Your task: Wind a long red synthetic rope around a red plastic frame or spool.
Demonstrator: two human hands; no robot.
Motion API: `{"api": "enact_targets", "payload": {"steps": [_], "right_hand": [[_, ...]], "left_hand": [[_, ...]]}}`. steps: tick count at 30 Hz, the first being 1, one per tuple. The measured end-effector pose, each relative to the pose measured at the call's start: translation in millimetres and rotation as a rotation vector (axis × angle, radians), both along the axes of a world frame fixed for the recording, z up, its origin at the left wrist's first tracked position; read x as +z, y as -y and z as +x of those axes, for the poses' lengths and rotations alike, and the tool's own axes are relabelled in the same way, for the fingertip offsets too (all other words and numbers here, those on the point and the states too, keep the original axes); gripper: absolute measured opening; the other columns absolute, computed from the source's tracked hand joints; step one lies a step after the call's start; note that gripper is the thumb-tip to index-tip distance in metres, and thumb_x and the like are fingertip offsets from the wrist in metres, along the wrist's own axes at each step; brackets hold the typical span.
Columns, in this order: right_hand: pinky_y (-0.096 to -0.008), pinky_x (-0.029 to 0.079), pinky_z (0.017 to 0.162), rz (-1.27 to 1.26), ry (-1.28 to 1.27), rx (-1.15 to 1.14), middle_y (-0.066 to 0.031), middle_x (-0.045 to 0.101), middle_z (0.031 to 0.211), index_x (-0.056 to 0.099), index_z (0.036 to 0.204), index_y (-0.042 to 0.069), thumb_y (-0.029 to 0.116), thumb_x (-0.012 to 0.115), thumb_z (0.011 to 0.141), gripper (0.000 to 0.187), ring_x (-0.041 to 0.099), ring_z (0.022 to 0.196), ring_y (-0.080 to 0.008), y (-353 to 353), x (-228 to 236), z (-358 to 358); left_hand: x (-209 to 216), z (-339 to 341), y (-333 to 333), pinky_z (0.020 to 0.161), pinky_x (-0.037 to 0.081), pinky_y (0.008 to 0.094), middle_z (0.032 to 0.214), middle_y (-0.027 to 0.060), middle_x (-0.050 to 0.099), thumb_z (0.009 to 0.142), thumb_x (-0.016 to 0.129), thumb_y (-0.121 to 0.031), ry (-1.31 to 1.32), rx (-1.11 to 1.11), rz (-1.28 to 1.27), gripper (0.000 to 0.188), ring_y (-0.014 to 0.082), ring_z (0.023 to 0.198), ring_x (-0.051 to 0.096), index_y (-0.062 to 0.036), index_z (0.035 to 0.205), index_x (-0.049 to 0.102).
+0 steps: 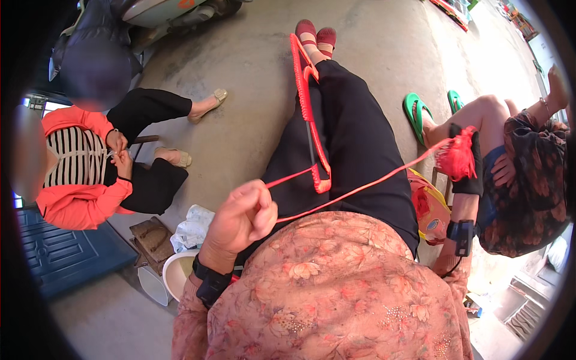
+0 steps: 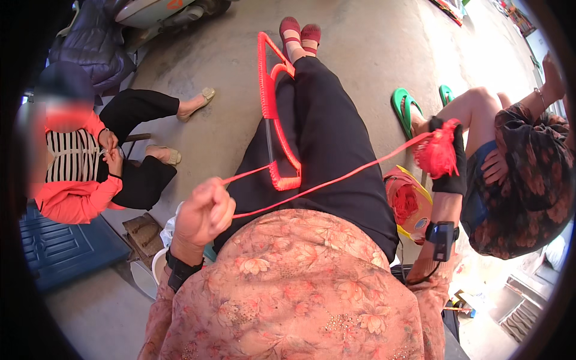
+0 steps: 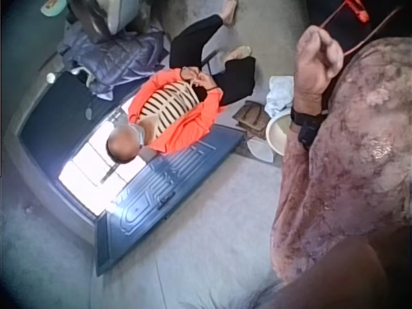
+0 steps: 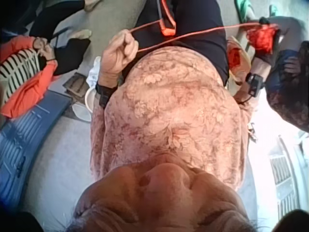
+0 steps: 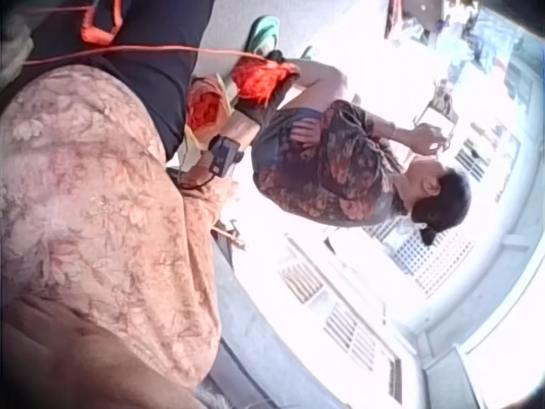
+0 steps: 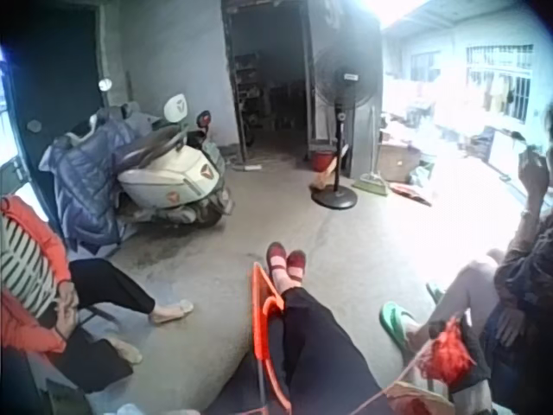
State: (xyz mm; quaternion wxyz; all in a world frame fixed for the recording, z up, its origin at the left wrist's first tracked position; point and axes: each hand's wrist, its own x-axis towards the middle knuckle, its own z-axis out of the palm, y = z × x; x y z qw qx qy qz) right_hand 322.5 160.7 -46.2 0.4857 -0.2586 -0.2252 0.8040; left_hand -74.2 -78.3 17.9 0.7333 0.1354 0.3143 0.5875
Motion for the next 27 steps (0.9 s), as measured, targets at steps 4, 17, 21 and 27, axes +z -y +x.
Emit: {"api": "enact_targets", "payload": {"steps": [4,17,21,27], "right_hand": [[-0.035,0.046,0.099,0.059,0.273,0.06,-0.0148,0.06,0.122,0.051,0.128,-0.004,0.018,0.058,0.093,0.042,0.058,0.114,-0.0224,25.5,9.9,-39.7],[-0.0373,0.053,0.078,1.136,1.33,0.391,-0.0162,0.067,0.097,0.064,0.109,0.004,0.013,0.079,0.068,0.044,0.066,0.092,-0.0334,72.2,61.6,-156.3],[-0.0349,0.051,0.083,1.053,1.16,0.476,-0.0162,0.067,0.101,0.058,0.116,0.003,0.007,0.075,0.069,0.05,0.066,0.097,-0.0299,76.1,63.6,-191.2],[-0.0299,0.047,0.089,0.851,0.905,0.512,-0.0135,0.061,0.11,0.052,0.123,-0.002,-0.003,0.064,0.072,0.053,0.059,0.104,-0.0196,80.3,39.7,-203.6]], "left_hand": [[23.2,10.7,-42.6,0.075,0.055,0.0313,0.128,0.0183,0.05,0.098,0.05,-0.023,-0.14,0.205,0.244,0.037,0.0288,0.108,0.057,-0.002,0.128,0.049],[-41.8,32.5,-53.3,0.054,0.052,0.0246,0.089,0.0084,0.065,0.088,0.056,-0.006,-0.727,-0.127,-0.078,0.043,0.0122,0.065,0.063,0.0043,0.128,0.046],[-53.7,35.2,-48.1,0.057,0.052,0.0233,0.097,0.01,0.064,0.083,0.066,-0.008,-0.602,-0.051,-0.119,0.067,0.0134,0.072,0.063,0.0023,0.139,0.031],[-54.5,37.8,-49.0,0.051,0.048,0.0211,0.088,0.0007,0.064,0.086,0.073,-0.024,-0.621,0.085,-0.114,0.036,0.0068,0.071,0.058,-0.0046,0.114,0.06]]}}
